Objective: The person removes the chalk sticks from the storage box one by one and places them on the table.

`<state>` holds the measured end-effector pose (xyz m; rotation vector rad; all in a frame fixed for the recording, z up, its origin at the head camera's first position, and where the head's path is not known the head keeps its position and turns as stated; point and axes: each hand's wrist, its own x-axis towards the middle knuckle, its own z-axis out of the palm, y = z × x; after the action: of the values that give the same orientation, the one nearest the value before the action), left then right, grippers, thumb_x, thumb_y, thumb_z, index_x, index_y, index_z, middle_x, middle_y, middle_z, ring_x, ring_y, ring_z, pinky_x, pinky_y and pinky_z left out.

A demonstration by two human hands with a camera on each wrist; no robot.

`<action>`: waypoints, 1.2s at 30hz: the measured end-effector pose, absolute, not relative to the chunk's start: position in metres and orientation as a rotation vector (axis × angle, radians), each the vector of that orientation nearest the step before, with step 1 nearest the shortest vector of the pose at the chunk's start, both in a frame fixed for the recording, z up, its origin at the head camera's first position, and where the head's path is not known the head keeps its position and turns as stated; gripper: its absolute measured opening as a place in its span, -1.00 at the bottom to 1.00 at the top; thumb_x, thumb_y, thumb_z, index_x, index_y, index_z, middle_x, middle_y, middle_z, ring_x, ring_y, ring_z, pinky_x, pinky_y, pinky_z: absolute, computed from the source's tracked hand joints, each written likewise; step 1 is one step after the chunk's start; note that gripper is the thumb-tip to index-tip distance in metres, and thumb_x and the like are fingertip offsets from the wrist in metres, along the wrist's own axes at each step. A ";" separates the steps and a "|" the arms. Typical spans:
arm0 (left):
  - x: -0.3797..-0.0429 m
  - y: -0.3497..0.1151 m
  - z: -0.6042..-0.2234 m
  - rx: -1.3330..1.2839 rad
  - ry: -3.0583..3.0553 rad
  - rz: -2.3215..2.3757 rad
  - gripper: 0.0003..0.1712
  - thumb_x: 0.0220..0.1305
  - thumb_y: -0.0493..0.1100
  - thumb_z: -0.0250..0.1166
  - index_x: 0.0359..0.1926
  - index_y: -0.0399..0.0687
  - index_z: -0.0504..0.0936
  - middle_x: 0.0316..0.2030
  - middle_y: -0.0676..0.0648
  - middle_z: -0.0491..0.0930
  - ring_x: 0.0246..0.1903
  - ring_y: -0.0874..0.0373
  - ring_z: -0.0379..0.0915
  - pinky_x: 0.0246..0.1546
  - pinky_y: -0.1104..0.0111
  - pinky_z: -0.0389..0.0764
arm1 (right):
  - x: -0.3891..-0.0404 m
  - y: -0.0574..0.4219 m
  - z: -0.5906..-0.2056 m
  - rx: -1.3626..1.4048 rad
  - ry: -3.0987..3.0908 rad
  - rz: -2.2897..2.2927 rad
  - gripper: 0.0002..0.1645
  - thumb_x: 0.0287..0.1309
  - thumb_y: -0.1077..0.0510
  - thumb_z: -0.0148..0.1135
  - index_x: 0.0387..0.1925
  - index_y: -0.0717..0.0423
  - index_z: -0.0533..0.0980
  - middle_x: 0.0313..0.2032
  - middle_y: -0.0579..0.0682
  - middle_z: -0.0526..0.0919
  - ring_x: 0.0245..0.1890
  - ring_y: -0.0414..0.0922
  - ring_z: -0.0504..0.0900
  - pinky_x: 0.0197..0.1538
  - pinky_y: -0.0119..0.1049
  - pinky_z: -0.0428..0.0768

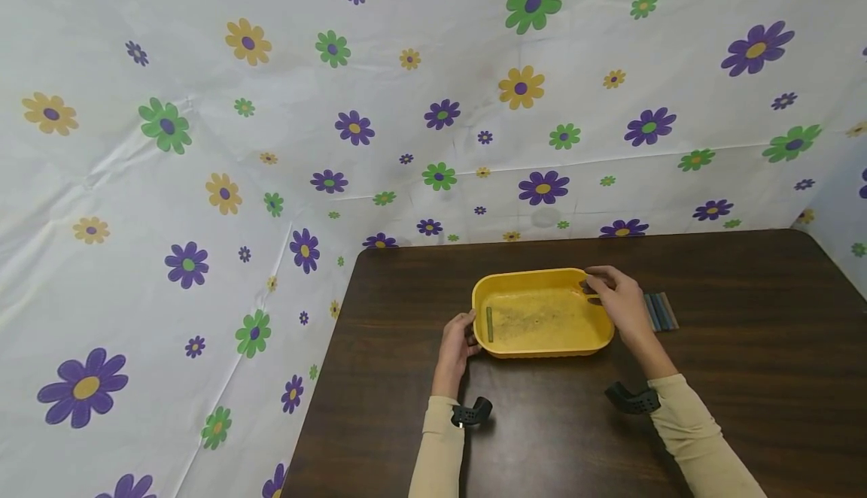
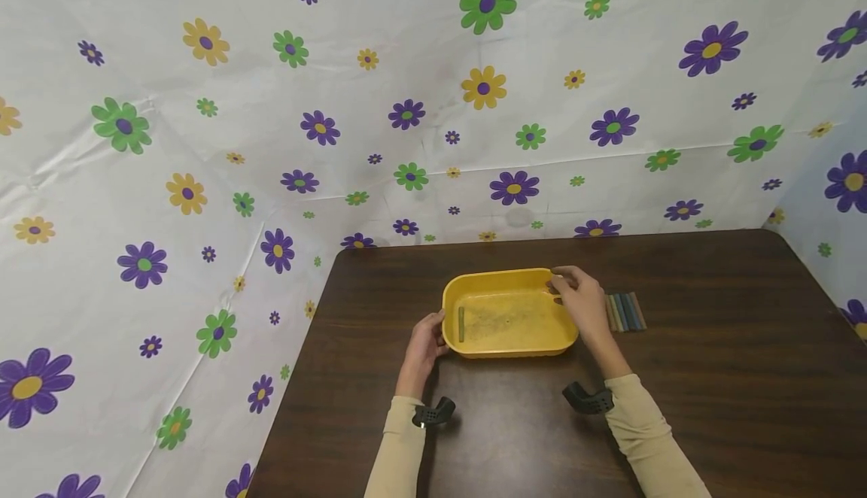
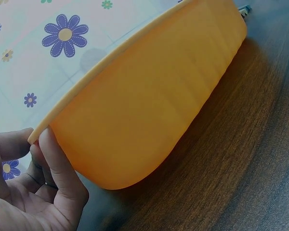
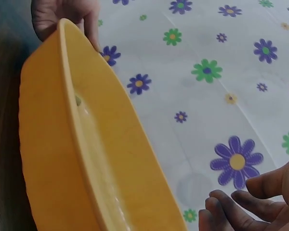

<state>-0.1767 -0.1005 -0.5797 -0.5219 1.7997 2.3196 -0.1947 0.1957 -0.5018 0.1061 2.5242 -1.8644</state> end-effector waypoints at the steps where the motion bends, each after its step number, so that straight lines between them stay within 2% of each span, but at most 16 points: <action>1: -0.177 -0.101 -0.580 -0.518 1.799 2.322 -0.66 0.52 -0.01 0.24 -0.17 -0.25 0.55 -0.36 -0.04 0.54 -0.57 0.25 0.49 -0.51 0.40 0.52 | -0.195 0.193 -0.502 0.099 2.519 -1.858 -0.49 0.63 0.10 -0.02 0.34 0.42 0.40 0.12 0.44 0.60 0.06 0.23 0.65 -0.06 -0.41 0.67; 21: -0.177 -0.102 -0.582 -0.525 1.783 2.327 -0.68 0.51 -0.03 0.24 -0.19 -0.25 0.54 -0.38 -0.04 0.53 -0.57 0.25 0.48 -0.52 0.40 0.52 | -0.200 0.145 -0.513 -0.053 2.455 -1.838 -0.55 0.57 0.21 0.03 0.29 0.47 0.43 0.03 0.40 0.66 0.04 0.27 0.65 0.05 0.04 0.67; 27: -0.178 -0.102 -0.583 -0.524 1.785 2.327 -0.69 0.51 -0.04 0.24 -0.19 -0.25 0.55 -0.40 -0.04 0.52 -0.58 0.25 0.47 -0.53 0.40 0.51 | -0.199 0.132 -0.513 -0.075 2.452 -1.818 -0.56 0.56 0.22 0.04 0.28 0.45 0.44 0.00 0.39 0.67 0.04 0.32 0.65 0.05 0.11 0.65; 36: -0.177 -0.102 -0.583 -0.518 1.786 2.334 -0.70 0.50 -0.04 0.24 -0.23 -0.22 0.53 -0.42 -0.03 0.50 -0.60 0.26 0.43 -0.54 0.41 0.49 | -0.198 0.119 -0.520 -0.089 2.428 -1.806 -0.53 0.55 0.17 0.08 0.28 0.44 0.45 0.00 0.40 0.66 0.02 0.31 0.66 0.03 0.09 0.67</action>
<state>-0.1774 -0.1020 -0.5828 -0.5185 1.7856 2.3335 -0.1982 0.1195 -0.5199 -0.0893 2.4278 -1.8058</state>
